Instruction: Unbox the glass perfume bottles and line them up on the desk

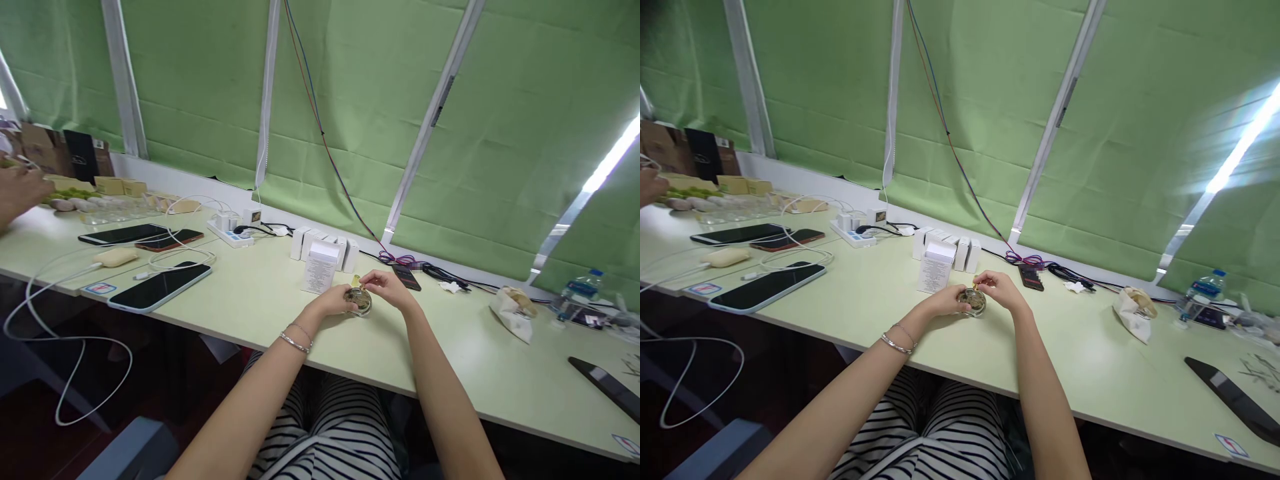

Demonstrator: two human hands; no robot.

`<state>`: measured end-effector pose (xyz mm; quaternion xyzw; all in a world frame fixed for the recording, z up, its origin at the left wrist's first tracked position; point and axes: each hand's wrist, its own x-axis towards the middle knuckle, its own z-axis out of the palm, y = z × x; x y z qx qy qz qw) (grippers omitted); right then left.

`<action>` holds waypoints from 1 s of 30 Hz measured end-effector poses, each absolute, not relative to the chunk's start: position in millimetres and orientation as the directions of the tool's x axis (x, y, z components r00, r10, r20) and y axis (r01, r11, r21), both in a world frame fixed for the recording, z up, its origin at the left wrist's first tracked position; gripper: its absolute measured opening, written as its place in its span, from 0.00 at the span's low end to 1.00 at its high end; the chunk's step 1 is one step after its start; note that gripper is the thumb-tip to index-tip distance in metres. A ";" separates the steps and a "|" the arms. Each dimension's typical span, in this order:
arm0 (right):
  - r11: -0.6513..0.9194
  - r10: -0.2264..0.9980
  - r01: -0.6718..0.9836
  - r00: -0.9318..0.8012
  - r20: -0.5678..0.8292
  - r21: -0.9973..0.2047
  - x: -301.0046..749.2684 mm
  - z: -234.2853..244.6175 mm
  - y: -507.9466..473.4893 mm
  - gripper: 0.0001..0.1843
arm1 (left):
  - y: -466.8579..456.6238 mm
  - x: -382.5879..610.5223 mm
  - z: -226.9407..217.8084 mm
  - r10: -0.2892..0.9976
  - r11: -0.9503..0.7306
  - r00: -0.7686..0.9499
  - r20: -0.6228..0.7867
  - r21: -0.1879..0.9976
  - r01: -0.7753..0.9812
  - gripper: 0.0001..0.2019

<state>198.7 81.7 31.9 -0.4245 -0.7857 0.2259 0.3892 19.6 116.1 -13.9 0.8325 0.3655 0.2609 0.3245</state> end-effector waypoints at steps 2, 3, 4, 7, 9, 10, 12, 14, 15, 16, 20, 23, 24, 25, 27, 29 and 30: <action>0.538 0.843 0.492 -0.337 0.420 -0.684 198.9 32.3 81.7 0.07 | 115.9 19.6 -13.7 0.775 -0.523 0.600 0.196 0.733 0.436 0.16; 0.538 0.843 0.492 -0.335 0.421 -0.685 199.1 32.3 81.8 0.07 | 116.0 19.6 -13.6 0.774 -0.522 0.602 0.195 0.733 0.435 0.16; 0.537 0.844 0.492 -0.333 0.421 -0.686 199.4 32.1 82.1 0.07 | 116.1 19.6 -13.7 0.774 -0.522 0.603 0.193 0.734 0.435 0.16; 0.531 0.847 0.483 -0.333 0.415 -0.696 200.5 31.1 83.3 0.07 | 116.4 19.5 -14.0 0.778 -0.516 0.600 0.188 0.735 0.440 0.16; 0.527 0.848 0.471 -0.339 0.407 -0.707 200.9 30.3 83.9 0.07 | 116.4 19.5 -14.1 0.780 -0.513 0.598 0.184 0.735 0.443 0.16; 0.526 0.848 0.464 -0.343 0.403 -0.712 200.9 29.9 84.1 0.08 | 116.3 19.5 -14.0 0.780 -0.512 0.598 0.183 0.736 0.443 0.16; 0.529 0.845 0.448 -0.351 0.403 -0.721 200.5 29.3 84.4 0.08 | 116.3 19.7 -13.9 0.779 -0.513 0.601 0.182 0.736 0.442 0.16; 0.536 0.841 0.432 -0.356 0.409 -0.726 200.0 28.9 84.8 0.09 | 116.3 19.9 -13.8 0.778 -0.514 0.601 0.184 0.736 0.440 0.17; 0.538 0.839 0.428 -0.357 0.411 -0.726 199.7 28.8 84.9 0.09 | 116.3 20.0 -13.7 0.778 -0.514 0.601 0.184 0.737 0.439 0.17; 0.539 0.838 0.425 -0.357 0.413 -0.727 199.5 28.7 85.1 0.09 | 116.3 20.1 -13.6 0.778 -0.514 0.601 0.185 0.737 0.439 0.17; 0.542 0.837 0.423 -0.356 0.417 -0.726 198.9 28.9 84.5 0.08 | 115.4 19.7 -12.6 0.779 -0.514 0.599 0.184 0.736 0.442 0.17; 0.544 0.835 0.417 -0.355 0.421 -0.728 198.1 29.6 83.3 0.08 | 114.1 19.2 -11.5 0.781 -0.513 0.596 0.188 0.738 0.439 0.16; 0.544 0.835 0.416 -0.353 0.422 -0.728 197.8 29.9 83.1 0.08 | 113.8 19.2 -11.3 0.781 -0.511 0.596 0.187 0.740 0.437 0.15; 0.543 0.836 0.415 -0.349 0.423 -0.730 197.5 30.1 82.9 0.08 | 113.6 19.2 -11.1 0.782 -0.509 0.595 0.187 0.742 0.436 0.15; 0.537 0.840 0.414 -0.340 0.422 -0.735 197.5 30.4 83.1 0.08 | 113.5 19.2 -11.1 0.783 -0.507 0.594 0.185 0.744 0.436 0.14; 0.526 0.847 0.413 -0.332 0.415 -0.743 197.9 30.3 83.8 0.09 | 113.9 19.3 -11.5 0.783 -0.507 0.593 0.186 0.744 0.436 0.15; 0.520 0.850 0.412 -0.329 0.411 -0.748 198.2 30.0 84.3 0.09 | 114.3 19.4 -11.7 0.784 -0.508 0.592 0.187 0.743 0.437 0.15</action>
